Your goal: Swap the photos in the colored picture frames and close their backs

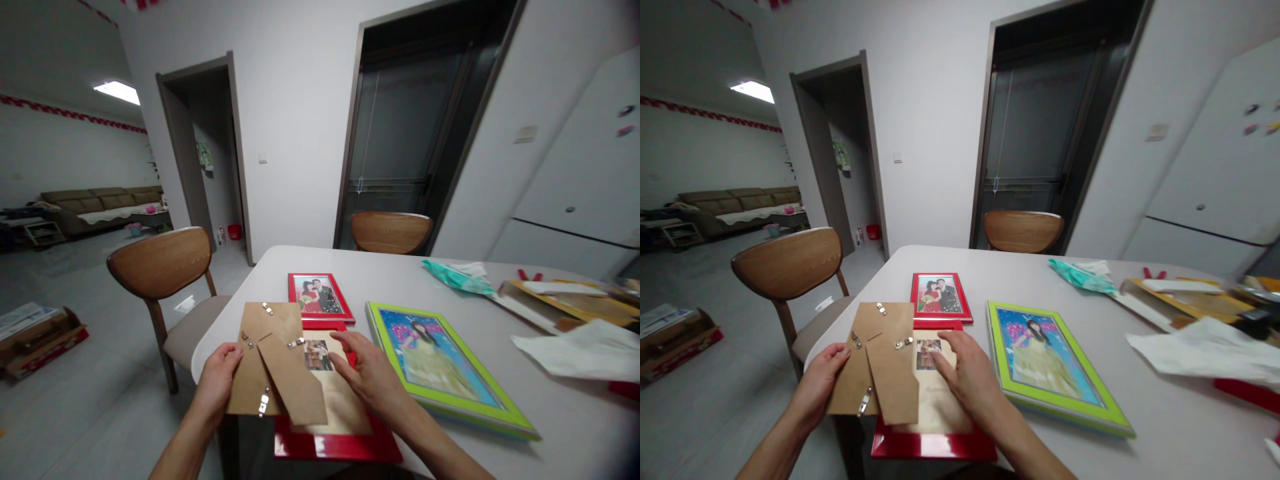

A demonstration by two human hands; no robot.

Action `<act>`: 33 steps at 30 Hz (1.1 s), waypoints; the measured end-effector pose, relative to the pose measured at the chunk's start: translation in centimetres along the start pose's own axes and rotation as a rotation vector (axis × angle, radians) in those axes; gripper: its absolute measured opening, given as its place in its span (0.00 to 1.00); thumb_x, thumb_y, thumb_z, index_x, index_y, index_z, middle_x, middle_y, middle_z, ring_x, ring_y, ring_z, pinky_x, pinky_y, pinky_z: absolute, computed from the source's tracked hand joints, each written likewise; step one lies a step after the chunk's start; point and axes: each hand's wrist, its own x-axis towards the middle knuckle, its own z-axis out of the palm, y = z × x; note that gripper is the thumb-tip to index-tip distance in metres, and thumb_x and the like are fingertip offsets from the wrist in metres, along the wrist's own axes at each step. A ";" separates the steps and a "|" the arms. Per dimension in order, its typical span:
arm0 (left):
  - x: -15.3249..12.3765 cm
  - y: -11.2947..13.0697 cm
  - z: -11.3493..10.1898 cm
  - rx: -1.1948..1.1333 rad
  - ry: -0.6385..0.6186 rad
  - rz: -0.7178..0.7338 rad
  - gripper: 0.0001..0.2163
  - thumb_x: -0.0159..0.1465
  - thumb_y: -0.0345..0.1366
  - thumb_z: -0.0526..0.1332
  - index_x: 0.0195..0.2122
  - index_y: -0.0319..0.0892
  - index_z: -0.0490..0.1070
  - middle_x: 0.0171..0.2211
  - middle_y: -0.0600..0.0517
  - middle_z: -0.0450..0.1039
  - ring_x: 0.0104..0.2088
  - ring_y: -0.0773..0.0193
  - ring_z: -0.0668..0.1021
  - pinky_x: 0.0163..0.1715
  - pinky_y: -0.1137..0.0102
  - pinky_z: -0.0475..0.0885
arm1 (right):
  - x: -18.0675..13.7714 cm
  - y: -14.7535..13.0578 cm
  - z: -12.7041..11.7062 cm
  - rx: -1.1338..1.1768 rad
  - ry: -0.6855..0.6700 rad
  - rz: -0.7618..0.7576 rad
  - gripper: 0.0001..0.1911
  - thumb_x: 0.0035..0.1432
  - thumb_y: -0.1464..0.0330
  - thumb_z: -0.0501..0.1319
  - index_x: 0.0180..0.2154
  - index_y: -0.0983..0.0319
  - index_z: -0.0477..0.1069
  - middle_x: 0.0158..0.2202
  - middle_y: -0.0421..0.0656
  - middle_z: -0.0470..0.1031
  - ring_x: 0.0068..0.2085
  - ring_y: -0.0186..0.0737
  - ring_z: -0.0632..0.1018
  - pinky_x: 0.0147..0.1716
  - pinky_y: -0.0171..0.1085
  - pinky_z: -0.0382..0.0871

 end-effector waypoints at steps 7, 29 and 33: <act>2.9 -2.9 -5.6 0.197 0.131 -0.022 0.13 0.46 0.46 0.56 0.23 0.41 0.64 0.15 0.57 0.68 0.18 0.63 0.72 0.19 0.72 0.64 | -0.5 3.7 1.1 -0.314 -0.199 0.190 0.16 0.48 0.71 0.53 0.42 0.65 0.64 0.36 0.49 0.71 0.37 0.41 0.71 0.36 0.34 0.60; -7.1 2.3 9.0 0.472 -0.265 0.626 0.26 0.51 0.36 0.59 0.51 0.38 0.56 0.52 0.41 0.59 0.52 0.53 0.63 0.50 0.57 0.60 | 1.3 -1.3 -2.2 1.241 0.005 0.576 0.38 0.38 0.75 0.56 0.53 0.58 0.48 0.26 0.36 0.72 0.19 0.28 0.70 0.20 0.29 0.66; -6.4 2.4 8.3 0.522 -0.196 0.743 0.26 0.54 0.36 0.57 0.53 0.39 0.52 0.51 0.41 0.61 0.51 0.54 0.64 0.49 0.57 0.62 | 1.2 -1.2 -2.4 1.219 -0.068 0.556 0.36 0.40 0.74 0.55 0.54 0.58 0.49 0.31 0.38 0.73 0.20 0.29 0.71 0.22 0.31 0.67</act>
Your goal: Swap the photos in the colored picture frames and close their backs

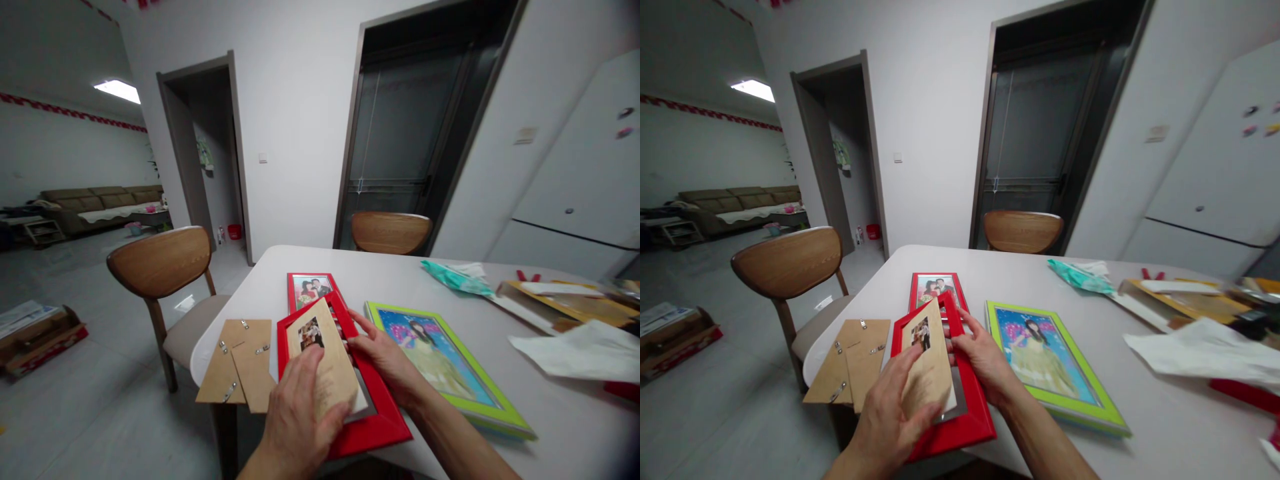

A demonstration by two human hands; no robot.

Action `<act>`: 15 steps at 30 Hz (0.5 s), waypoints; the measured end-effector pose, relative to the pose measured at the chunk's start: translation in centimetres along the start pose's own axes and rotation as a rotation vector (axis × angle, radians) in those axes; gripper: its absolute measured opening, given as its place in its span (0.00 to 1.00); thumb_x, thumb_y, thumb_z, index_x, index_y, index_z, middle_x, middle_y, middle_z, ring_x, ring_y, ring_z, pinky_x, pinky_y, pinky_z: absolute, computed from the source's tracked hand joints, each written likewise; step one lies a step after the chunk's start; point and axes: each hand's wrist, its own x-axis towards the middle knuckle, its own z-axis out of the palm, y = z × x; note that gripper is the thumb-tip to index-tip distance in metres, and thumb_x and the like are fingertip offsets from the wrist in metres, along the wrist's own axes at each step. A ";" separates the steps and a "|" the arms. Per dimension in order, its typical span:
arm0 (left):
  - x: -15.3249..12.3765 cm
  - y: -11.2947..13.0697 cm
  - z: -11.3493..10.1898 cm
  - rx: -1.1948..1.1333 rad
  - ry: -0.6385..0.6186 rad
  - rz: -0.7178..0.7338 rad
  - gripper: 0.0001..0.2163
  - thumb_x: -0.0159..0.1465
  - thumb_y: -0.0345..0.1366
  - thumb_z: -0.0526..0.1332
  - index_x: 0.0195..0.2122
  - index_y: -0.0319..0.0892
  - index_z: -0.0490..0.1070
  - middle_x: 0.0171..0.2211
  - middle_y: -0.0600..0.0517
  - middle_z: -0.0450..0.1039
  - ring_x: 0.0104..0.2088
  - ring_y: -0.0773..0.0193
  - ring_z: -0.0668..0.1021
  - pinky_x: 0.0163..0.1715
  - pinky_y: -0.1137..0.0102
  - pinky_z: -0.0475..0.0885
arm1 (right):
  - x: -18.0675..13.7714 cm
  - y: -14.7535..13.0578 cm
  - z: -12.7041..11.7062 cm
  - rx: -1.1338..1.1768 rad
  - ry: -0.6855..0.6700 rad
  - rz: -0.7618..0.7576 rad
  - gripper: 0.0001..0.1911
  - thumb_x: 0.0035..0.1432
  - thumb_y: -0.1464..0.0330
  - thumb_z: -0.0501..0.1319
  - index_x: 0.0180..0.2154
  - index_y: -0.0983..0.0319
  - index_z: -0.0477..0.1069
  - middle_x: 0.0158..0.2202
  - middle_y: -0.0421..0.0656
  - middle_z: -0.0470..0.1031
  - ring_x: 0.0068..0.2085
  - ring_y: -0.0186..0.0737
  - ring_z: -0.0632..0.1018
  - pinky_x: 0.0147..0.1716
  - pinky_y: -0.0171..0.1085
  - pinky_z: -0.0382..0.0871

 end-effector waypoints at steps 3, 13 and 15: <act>0.3 0.2 -0.3 0.026 -0.045 0.046 0.31 0.52 0.38 0.59 0.54 0.39 0.49 0.53 0.40 0.59 0.53 0.52 0.62 0.50 0.55 0.61 | -0.2 -0.2 0.1 -0.063 0.039 -0.020 0.36 0.41 0.73 0.54 0.54 0.58 0.48 0.33 0.40 0.73 0.22 0.31 0.73 0.23 0.33 0.68; -0.1 0.3 0.4 0.012 0.113 0.053 0.28 0.50 0.23 0.51 0.54 0.42 0.49 0.50 0.45 0.62 0.50 0.59 0.66 0.47 0.63 0.66 | 0.9 0.6 -1.1 -0.391 0.060 -0.083 0.35 0.44 0.69 0.54 0.55 0.61 0.44 0.30 0.41 0.73 0.24 0.34 0.74 0.22 0.32 0.67; -0.4 -0.5 -0.8 -0.032 0.223 -0.094 0.26 0.52 0.25 0.49 0.53 0.42 0.49 0.49 0.45 0.62 0.46 0.60 0.69 0.41 0.66 0.70 | 1.6 1.4 -2.3 -0.710 0.099 -0.105 0.33 0.46 0.69 0.52 0.55 0.64 0.46 0.27 0.42 0.73 0.24 0.35 0.73 0.22 0.32 0.65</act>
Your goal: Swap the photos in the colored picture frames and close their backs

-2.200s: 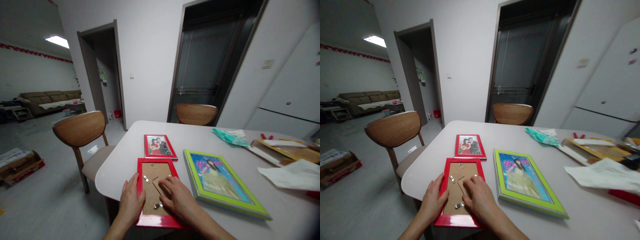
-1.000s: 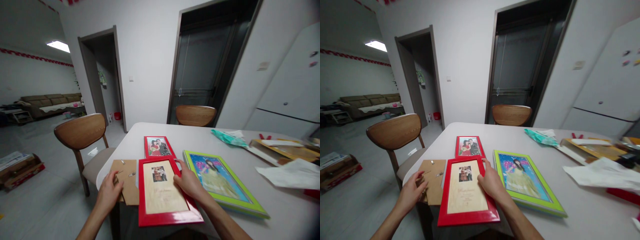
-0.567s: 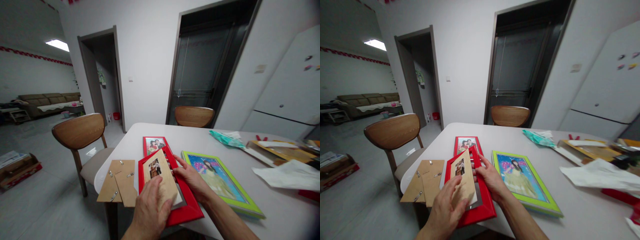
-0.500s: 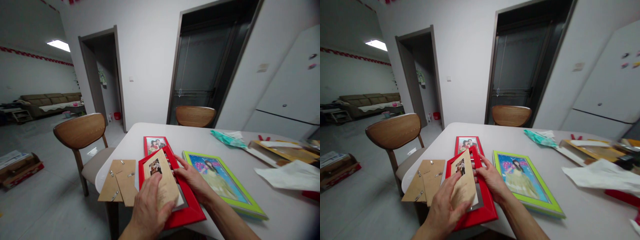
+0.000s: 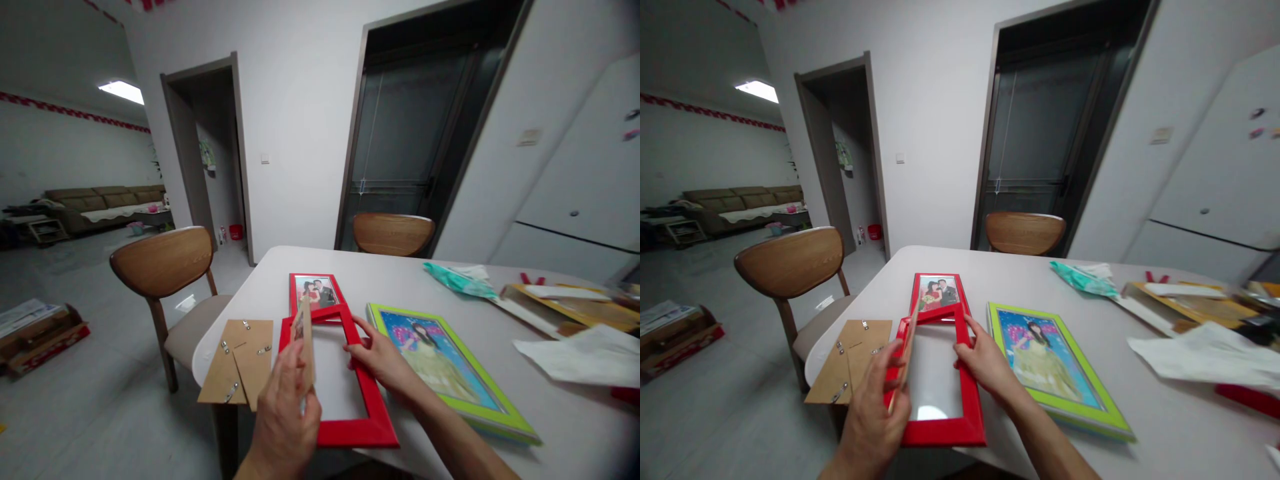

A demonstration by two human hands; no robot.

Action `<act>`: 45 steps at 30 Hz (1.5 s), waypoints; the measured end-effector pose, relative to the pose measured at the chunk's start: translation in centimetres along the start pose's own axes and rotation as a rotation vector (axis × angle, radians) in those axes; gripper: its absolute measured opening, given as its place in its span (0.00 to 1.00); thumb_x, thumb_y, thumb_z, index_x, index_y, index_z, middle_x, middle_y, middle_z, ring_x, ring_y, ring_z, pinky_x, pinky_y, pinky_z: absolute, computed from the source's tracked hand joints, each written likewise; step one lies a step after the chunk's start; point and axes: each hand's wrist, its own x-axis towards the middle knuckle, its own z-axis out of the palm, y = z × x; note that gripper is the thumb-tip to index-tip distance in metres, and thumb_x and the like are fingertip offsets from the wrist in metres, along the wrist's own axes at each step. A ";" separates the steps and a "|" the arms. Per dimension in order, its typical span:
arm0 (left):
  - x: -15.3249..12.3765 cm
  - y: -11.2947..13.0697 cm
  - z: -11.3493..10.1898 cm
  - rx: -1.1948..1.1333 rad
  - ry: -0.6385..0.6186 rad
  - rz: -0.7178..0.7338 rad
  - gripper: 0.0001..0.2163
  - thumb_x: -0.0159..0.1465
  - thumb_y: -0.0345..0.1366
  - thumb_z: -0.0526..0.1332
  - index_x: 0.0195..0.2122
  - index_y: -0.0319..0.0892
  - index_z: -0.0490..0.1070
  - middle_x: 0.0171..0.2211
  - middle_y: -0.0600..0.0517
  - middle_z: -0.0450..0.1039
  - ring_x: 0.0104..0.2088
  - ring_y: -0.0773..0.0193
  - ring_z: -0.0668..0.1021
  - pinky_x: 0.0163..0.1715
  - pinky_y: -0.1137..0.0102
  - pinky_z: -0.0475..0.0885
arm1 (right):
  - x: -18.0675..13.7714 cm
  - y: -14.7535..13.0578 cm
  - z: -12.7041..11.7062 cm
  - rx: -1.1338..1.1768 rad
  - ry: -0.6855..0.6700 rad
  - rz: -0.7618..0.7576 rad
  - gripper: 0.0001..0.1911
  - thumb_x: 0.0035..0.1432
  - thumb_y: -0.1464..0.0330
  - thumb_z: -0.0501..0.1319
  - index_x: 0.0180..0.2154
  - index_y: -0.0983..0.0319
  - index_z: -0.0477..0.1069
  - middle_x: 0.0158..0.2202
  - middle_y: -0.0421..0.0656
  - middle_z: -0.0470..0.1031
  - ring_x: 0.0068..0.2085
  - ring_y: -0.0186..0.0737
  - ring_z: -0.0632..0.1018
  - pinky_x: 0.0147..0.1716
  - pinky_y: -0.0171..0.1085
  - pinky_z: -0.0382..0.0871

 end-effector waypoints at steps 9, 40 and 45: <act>-1.8 -6.2 -4.5 0.063 0.151 -0.365 0.18 0.50 0.32 0.52 0.43 0.40 0.63 0.45 0.46 0.66 0.47 0.54 0.68 0.48 0.59 0.61 | 0.6 3.2 0.6 -0.869 0.048 -0.167 0.20 0.47 0.72 0.50 0.45 0.67 0.63 0.33 0.51 0.74 0.33 0.43 0.74 0.30 0.35 0.60; -2.4 -6.8 -3.8 0.348 -0.136 0.126 0.21 0.54 0.26 0.48 0.49 0.45 0.63 0.48 0.49 0.67 0.48 0.60 0.69 0.47 0.65 0.66 | -2.1 1.8 3.4 -0.618 0.043 -0.461 0.16 0.50 0.69 0.51 0.41 0.65 0.69 0.42 0.49 0.70 0.45 0.43 0.68 0.46 0.41 0.59; 0.2 -4.4 -5.7 -0.155 0.170 -0.420 0.16 0.55 0.38 0.53 0.43 0.41 0.68 0.43 0.50 0.72 0.45 0.55 0.71 0.45 0.63 0.66 | -2.4 0.9 4.6 -0.215 -0.070 -0.395 0.15 0.52 0.65 0.51 0.39 0.64 0.69 0.40 0.48 0.72 0.42 0.40 0.71 0.44 0.40 0.62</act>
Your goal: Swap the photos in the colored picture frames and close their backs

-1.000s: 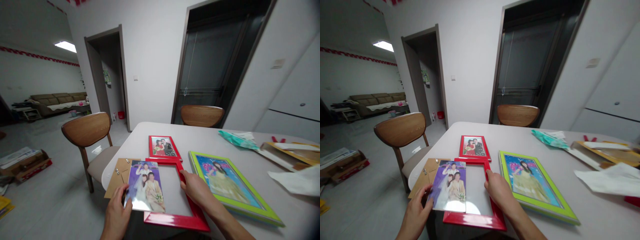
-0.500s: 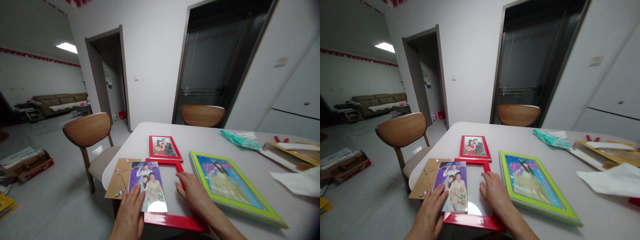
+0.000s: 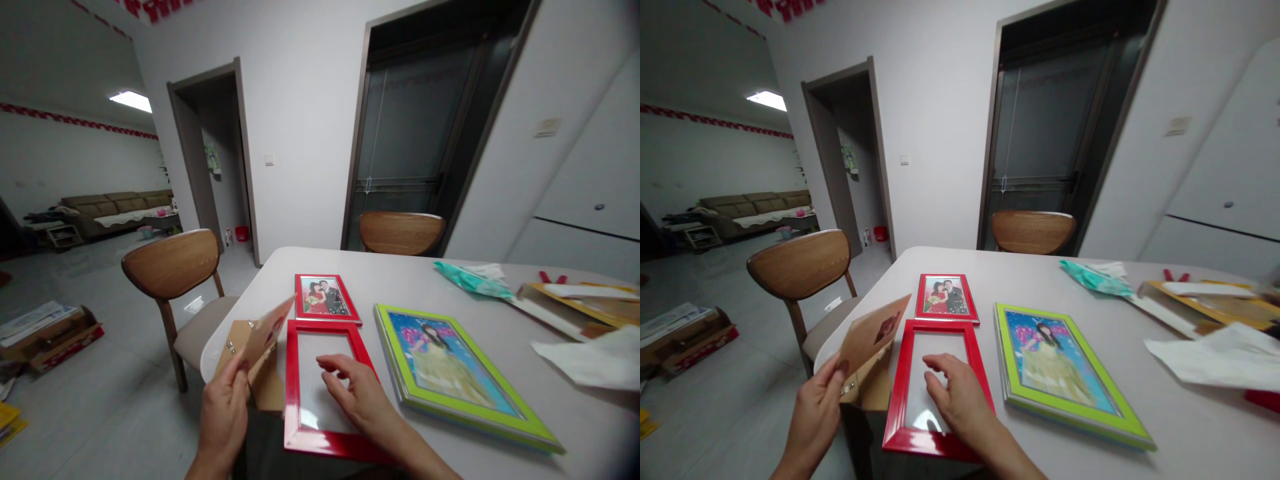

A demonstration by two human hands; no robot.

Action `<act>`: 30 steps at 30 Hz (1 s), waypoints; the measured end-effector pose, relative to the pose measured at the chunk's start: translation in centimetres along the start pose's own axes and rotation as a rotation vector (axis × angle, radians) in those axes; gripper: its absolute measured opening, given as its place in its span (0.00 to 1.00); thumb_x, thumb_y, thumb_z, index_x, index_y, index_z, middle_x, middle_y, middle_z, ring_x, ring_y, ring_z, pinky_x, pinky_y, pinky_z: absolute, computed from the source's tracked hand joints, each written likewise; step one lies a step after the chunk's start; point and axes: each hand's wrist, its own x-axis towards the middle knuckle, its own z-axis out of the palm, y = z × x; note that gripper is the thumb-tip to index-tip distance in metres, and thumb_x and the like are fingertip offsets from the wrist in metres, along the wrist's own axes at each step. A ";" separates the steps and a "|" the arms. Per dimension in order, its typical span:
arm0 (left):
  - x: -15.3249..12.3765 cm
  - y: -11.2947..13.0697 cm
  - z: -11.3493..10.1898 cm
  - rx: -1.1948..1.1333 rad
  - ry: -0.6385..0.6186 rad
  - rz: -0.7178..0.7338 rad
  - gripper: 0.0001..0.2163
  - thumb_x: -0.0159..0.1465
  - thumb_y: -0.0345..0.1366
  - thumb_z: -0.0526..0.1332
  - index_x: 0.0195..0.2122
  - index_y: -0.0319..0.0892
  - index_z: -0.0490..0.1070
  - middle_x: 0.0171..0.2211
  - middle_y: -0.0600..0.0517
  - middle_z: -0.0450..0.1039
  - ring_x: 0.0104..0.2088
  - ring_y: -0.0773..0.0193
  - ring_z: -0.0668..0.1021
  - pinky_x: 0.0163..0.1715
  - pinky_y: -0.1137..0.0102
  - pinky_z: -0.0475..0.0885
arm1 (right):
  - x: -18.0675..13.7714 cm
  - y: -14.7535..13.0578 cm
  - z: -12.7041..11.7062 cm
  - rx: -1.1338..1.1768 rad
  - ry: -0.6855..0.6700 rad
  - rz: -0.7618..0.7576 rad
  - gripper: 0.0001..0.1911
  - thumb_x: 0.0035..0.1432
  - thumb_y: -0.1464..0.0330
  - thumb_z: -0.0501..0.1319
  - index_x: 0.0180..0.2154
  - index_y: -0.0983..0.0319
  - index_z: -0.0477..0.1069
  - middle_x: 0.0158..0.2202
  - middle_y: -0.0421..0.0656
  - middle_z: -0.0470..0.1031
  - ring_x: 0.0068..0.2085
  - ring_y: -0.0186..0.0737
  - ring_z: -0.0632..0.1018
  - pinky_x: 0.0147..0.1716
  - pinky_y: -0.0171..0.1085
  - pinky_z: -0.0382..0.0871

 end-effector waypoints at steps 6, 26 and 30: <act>-1.6 1.7 3.6 -0.702 -0.040 -0.316 0.20 0.52 0.44 0.58 0.44 0.39 0.65 0.40 0.47 0.73 0.43 0.55 0.73 0.41 0.64 0.69 | 0.5 0.5 2.0 0.760 0.013 0.369 0.21 0.52 0.60 0.51 0.44 0.67 0.62 0.38 0.50 0.73 0.36 0.41 0.75 0.35 0.40 0.68; -3.1 -0.5 5.7 0.329 -0.526 0.101 0.22 0.50 0.32 0.55 0.48 0.34 0.63 0.54 0.42 0.58 0.53 0.55 0.61 0.53 0.61 0.56 | 3.6 3.7 -2.7 0.698 0.050 0.511 0.21 0.43 0.76 0.49 0.43 0.65 0.62 0.30 0.45 0.76 0.28 0.39 0.76 0.28 0.36 0.70; -3.0 -0.5 5.5 0.391 -0.587 0.124 0.25 0.49 0.33 0.57 0.50 0.33 0.60 0.55 0.41 0.55 0.55 0.55 0.59 0.53 0.61 0.55 | 4.2 4.7 -2.6 0.630 0.120 0.531 0.22 0.43 0.75 0.48 0.44 0.66 0.62 0.30 0.45 0.76 0.27 0.39 0.76 0.27 0.36 0.70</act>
